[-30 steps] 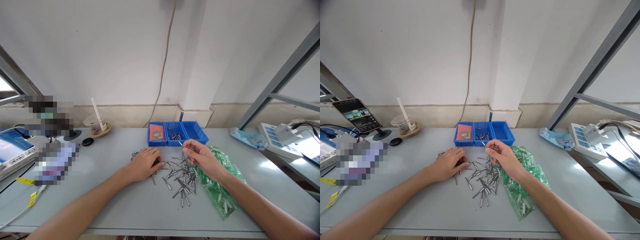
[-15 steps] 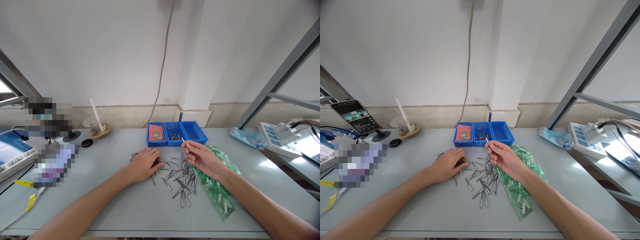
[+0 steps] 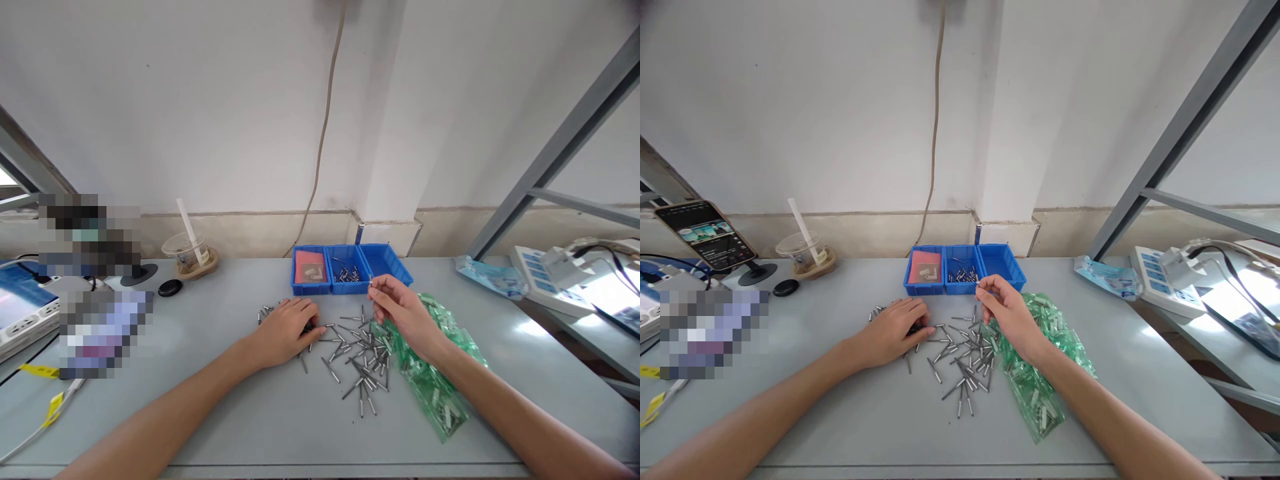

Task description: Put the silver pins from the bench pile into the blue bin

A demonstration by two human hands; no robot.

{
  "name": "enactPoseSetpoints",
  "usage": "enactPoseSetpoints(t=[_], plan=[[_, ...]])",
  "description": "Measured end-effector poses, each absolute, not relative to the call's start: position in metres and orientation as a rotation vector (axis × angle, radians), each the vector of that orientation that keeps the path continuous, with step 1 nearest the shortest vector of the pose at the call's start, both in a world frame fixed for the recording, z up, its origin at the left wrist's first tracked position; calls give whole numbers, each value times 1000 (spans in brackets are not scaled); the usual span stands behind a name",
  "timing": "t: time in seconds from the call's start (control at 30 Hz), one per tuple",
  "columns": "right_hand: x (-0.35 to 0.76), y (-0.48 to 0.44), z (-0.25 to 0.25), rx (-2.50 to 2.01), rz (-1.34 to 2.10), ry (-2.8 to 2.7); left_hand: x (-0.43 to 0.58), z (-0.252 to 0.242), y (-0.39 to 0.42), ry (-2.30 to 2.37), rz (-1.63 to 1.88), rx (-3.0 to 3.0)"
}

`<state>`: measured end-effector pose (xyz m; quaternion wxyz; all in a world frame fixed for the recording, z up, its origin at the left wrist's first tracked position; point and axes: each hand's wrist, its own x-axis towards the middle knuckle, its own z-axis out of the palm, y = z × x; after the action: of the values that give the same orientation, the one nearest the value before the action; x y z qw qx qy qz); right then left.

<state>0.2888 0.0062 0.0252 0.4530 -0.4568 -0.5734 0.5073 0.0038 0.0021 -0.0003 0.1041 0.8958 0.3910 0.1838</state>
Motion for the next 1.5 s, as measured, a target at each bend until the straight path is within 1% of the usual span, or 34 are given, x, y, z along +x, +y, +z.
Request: enactPoseSetpoints(t=[0.17,0.4,0.63,0.87,1.23,1.5], plan=[[287,7,22,-1185,1034,-1565,3,-1,2,1149,541,2637],[289,8,16,-1205,823,-1704,4,0,2,1147,541,2638],[289,7,18,-1239,728,-1783,3,1,2,1142,538,2641],[287,6,19,-1210,800,-1764,3,0,2,1134,559,2635],[286,4,26,-1148,1152,-1579,3,0,2,1146,534,2631],[285,2,29,-1109,1242,-1460,3,0,2,1146,538,2632]])
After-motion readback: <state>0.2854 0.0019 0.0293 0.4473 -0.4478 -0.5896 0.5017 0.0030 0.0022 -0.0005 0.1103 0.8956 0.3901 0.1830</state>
